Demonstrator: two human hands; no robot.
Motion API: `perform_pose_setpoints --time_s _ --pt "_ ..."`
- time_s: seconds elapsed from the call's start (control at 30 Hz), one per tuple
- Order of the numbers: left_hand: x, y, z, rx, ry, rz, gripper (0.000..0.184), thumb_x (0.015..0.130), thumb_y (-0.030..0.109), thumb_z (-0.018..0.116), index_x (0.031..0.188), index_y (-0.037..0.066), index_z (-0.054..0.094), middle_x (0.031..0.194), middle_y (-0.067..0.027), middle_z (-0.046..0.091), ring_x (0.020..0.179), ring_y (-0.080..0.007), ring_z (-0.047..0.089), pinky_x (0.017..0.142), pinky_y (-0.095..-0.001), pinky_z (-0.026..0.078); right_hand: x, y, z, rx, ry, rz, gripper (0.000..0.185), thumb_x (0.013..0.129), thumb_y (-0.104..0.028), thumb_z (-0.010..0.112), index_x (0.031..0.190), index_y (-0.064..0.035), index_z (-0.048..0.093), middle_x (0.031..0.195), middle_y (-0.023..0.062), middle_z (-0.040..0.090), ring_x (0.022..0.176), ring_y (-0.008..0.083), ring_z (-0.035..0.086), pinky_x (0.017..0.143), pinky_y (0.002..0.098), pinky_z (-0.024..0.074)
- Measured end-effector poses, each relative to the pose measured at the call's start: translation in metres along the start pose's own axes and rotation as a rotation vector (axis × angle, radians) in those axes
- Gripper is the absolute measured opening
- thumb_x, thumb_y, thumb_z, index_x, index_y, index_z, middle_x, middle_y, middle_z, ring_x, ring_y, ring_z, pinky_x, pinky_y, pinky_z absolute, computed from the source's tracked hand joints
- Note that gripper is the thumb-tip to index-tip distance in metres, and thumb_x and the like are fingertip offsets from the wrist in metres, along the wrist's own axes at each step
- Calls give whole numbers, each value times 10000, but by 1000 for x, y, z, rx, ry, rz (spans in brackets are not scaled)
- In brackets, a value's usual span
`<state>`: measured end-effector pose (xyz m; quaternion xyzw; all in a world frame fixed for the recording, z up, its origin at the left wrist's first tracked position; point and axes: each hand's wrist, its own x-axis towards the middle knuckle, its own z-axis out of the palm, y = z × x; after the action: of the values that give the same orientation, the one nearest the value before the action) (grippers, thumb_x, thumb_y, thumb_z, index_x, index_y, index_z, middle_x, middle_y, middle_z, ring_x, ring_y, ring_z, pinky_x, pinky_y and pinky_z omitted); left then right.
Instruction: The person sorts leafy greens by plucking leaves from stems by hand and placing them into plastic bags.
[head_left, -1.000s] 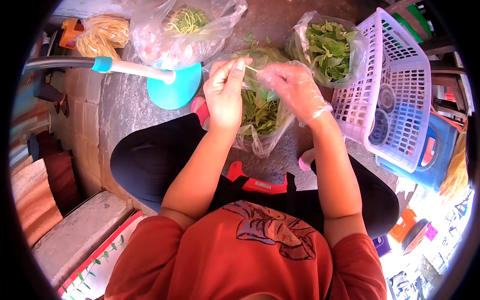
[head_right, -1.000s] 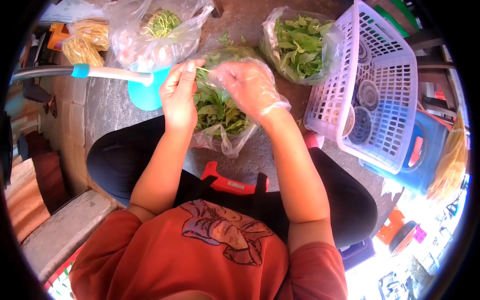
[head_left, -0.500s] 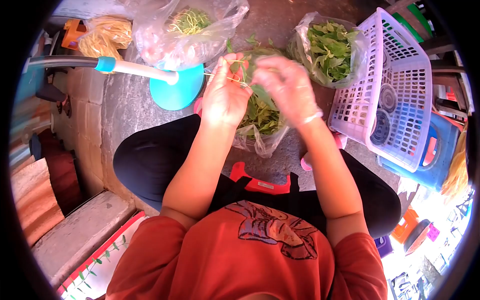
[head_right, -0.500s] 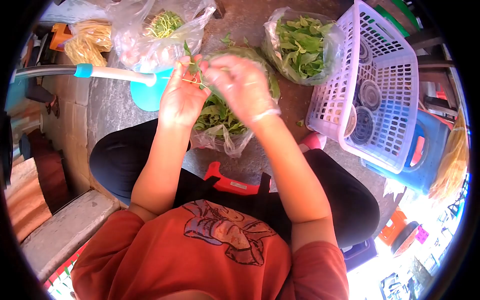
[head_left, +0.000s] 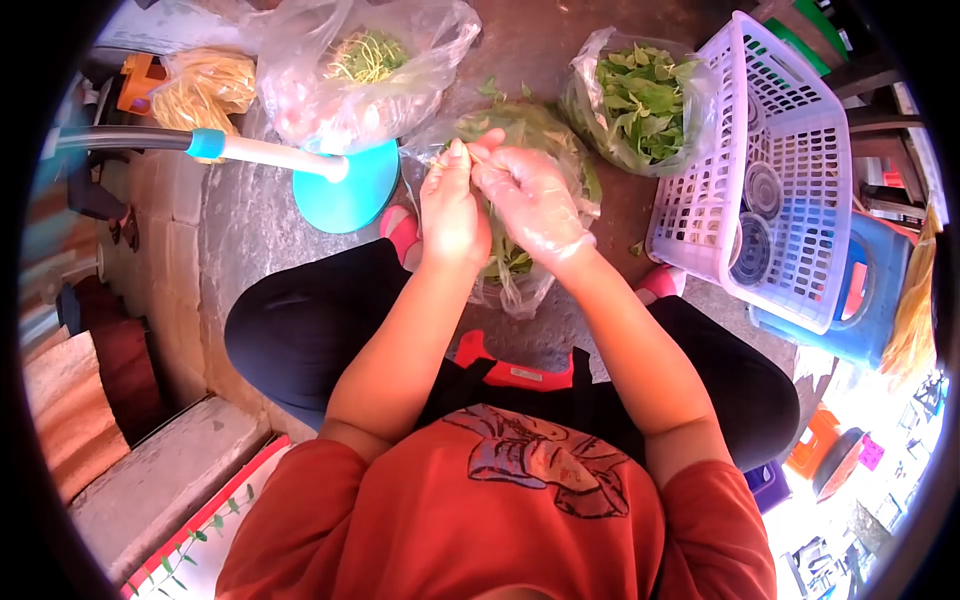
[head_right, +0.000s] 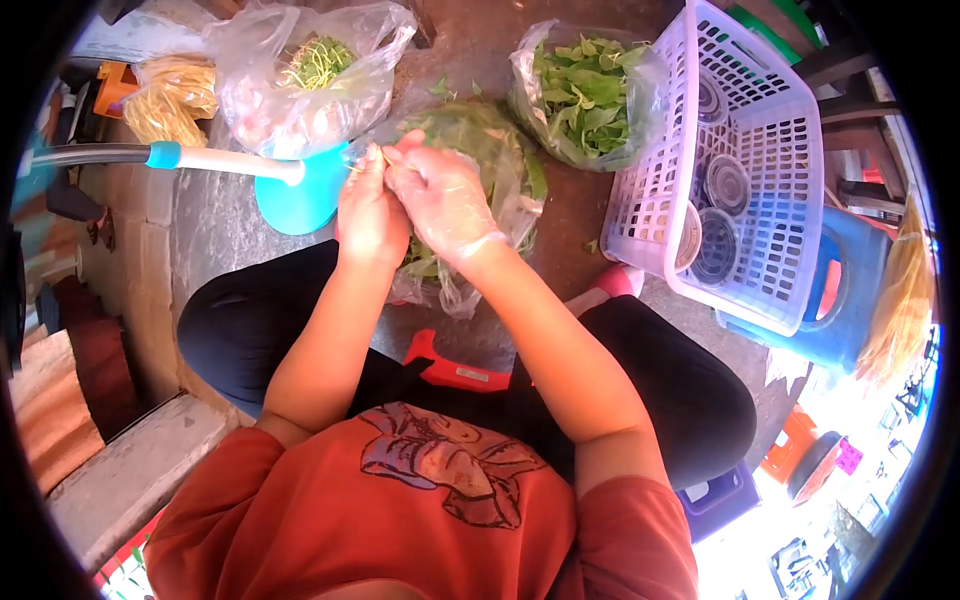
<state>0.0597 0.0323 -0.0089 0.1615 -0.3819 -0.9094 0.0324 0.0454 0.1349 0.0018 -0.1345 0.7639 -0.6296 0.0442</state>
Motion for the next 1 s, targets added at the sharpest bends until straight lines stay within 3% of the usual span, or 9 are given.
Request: perform_pose_setpoints --time_s 0.13,0.27,0.33,0.4,0.5,0.6,0.73,0.87,1.0 --pt "5 8 3 -24 131 17 269 963 219 354 805 64 507 1151 -191 553 1054 -263 521 942 -399 397 2 5 -2 207 82 283 200 853 -172 540 819 19 588 754 147 591 687 228 540 662 343 428" --pt "56 55 1 -368 357 -53 266 968 228 316 853 42 467 1233 -168 497 1210 -299 417 997 -477 339 19 33 -29 -48 202 97 183 849 -166 516 883 -2 591 896 124 597 780 197 562 717 316 452" --pt "100 86 2 -287 334 76 320 976 253 297 1099 -29 385 1278 -201 401 1164 -324 433 1018 -462 319 28 39 -48 -25 228 235 253 859 -235 495 950 -16 583 930 104 578 809 188 551 735 323 443" --pt "156 108 -13 -22 206 156 410 947 260 402 1207 -45 320 1332 -202 320 1229 -332 354 1036 -458 295 35 33 -65 243 309 511 330 859 -315 488 998 -31 583 921 83 561 833 181 541 734 337 436" --pt "207 134 -16 298 453 -52 484 900 241 488 1242 -43 297 1237 -235 365 1162 -331 391 1052 -464 264 37 36 -86 418 362 452 291 865 -302 497 963 -43 588 790 67 555 675 173 522 622 307 451" --pt "162 128 12 499 497 -16 384 827 177 567 1137 -7 437 1098 -195 489 973 -258 513 908 -369 415 34 11 -97 578 298 446 340 847 -313 461 961 -12 569 893 98 591 796 190 523 730 334 420" --pt "115 70 -39 891 143 322 103 755 109 575 690 34 603 599 -21 550 567 -121 516 497 -285 373 32 19 -96 495 301 468 350 833 -314 494 1019 -25 558 1024 102 568 901 185 515 791 331 414" --pt "19 -28 -72 1834 -257 -354 451 731 457 652 798 11 636 809 -176 641 767 -322 621 692 -402 472 26 15 -80 307 193 405 395 810 -342 567 1038 -19 577 1001 87 568 909 205 513 846 327 385" --pt "0 -61 -106 2095 -187 -3 368 699 336 662 905 32 639 867 -163 639 844 -308 614 718 -391 460 18 4 -76 303 47 471 379 818 -304 604 1081 -34 570 1047 62 578 981 164 502 880 308 374"
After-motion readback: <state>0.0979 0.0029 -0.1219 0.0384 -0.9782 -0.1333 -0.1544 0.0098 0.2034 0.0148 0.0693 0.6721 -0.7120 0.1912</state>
